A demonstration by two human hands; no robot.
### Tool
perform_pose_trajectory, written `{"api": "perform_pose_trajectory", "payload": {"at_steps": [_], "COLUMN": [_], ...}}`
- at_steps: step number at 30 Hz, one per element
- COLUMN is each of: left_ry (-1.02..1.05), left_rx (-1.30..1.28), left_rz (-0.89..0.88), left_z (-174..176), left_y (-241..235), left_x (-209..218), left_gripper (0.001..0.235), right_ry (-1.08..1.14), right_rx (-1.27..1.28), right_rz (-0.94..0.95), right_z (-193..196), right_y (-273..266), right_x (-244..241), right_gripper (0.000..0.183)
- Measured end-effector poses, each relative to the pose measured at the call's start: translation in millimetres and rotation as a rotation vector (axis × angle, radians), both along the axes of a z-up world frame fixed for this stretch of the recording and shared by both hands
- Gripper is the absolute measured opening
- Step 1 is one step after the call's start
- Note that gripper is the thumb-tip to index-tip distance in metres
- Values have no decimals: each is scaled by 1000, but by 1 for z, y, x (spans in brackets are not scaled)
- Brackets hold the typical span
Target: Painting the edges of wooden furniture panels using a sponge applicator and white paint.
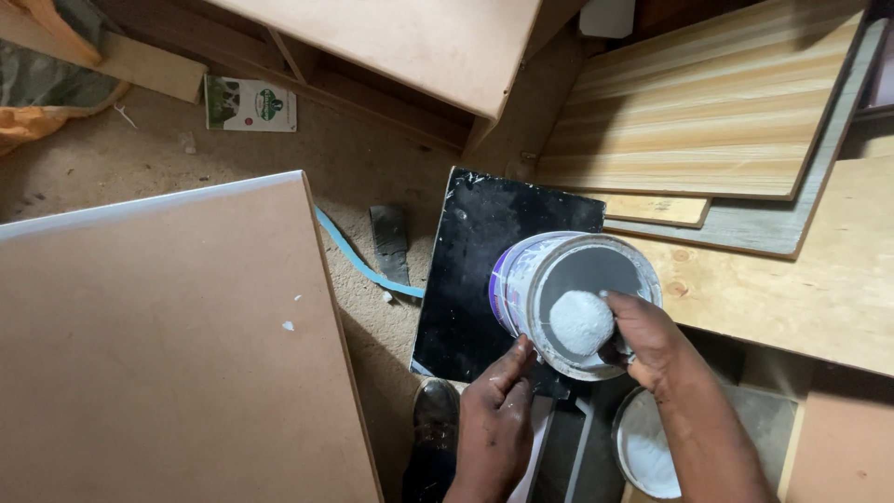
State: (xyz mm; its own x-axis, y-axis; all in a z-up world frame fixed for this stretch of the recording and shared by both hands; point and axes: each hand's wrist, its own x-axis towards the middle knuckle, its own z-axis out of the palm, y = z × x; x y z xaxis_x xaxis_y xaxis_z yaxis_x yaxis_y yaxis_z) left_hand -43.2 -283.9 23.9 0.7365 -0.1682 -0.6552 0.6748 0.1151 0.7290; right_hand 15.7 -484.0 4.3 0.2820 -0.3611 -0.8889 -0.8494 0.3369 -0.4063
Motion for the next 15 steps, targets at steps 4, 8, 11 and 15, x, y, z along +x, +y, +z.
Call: {"api": "perform_pose_trajectory", "payload": {"at_steps": [4, 8, 11, 15], "left_ry": [29, 32, 6, -27], "left_rx": [-31, -67, -95, -42], "left_rz": [30, 66, 97, 46], "left_z": [-4, -8, -12, -20], "left_y": [-1, -4, -4, -2], "left_x": [-1, -3, -7, -6], "left_gripper": [53, 54, 54, 54], "right_ry": [-23, 7, -29, 44], "right_rx": [-54, -42, -3, -248], "right_rz": [13, 96, 175, 343], "right_z": [-25, -28, -19, -13], "right_y": [-16, -5, -6, 10], "right_x": [-10, -5, -4, 6], "right_gripper": [29, 28, 36, 31]}}
